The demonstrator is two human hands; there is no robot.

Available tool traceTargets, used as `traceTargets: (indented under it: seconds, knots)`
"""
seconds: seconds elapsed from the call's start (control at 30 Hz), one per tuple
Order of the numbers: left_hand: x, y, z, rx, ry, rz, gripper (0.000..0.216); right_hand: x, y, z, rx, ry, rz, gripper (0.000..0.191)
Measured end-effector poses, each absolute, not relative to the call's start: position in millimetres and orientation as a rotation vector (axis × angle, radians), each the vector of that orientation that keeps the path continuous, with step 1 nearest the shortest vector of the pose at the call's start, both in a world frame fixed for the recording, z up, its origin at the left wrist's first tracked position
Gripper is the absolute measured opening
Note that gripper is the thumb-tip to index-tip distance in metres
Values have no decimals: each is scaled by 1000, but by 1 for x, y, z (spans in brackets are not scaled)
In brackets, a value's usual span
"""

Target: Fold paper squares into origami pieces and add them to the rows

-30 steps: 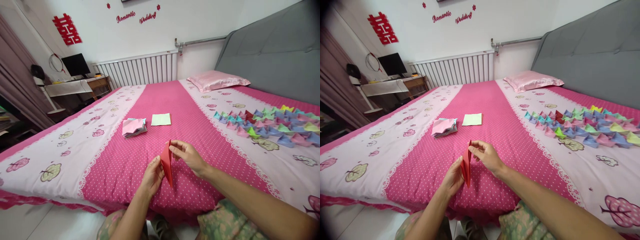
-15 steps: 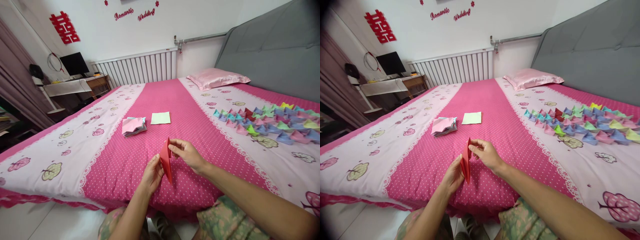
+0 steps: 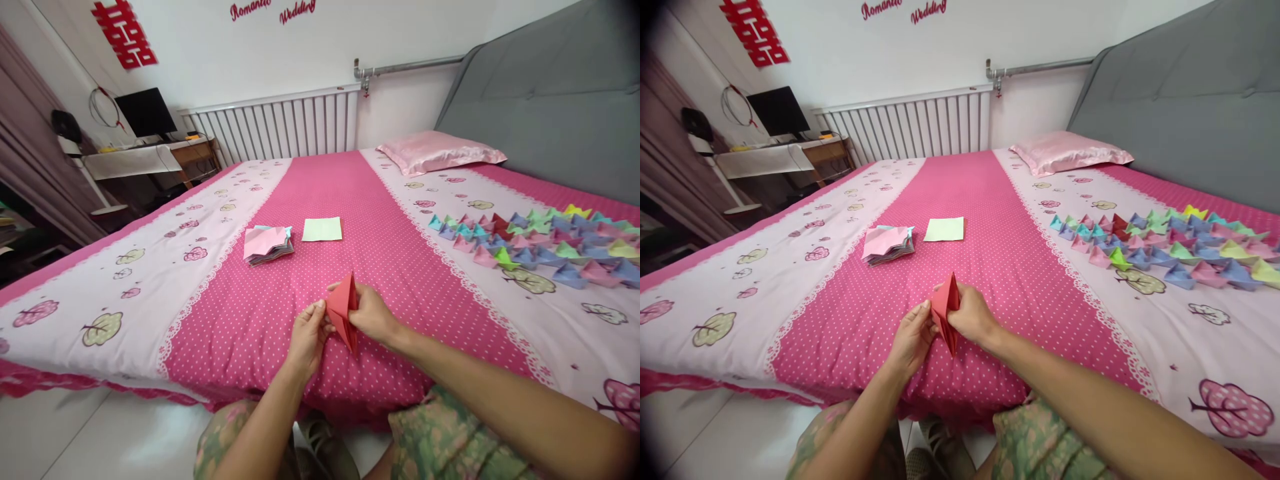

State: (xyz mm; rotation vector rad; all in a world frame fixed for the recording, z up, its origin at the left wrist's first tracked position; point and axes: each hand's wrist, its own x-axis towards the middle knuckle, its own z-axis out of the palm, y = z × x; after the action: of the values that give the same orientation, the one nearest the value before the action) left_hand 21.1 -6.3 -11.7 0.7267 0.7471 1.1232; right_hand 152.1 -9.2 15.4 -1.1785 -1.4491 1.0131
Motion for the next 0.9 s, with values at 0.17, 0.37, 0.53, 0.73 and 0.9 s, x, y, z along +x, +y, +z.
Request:
traceTargets:
  seconds: [0.17, 0.37, 0.53, 0.73, 0.9]
  knots:
    - [28, -12, -11, 903, 812, 1135, 26, 149, -13, 12, -1272, -1417, 899, 33]
    - [33, -19, -2, 881, 742, 1083, 37, 148, -17, 19, -1344, -1434, 650, 23]
    - [32, -25, 2, 738, 665, 1067, 44, 149, -16, 19, -1392, -1530, 482, 24]
    - [30, -20, -2, 797, 691, 1116, 28, 155, -11, 20, -1232, -1736, 497, 46]
    - [24, -13, 3, 619, 716, 1169, 25, 167, -5, 25, -1133, -1932, 659, 49]
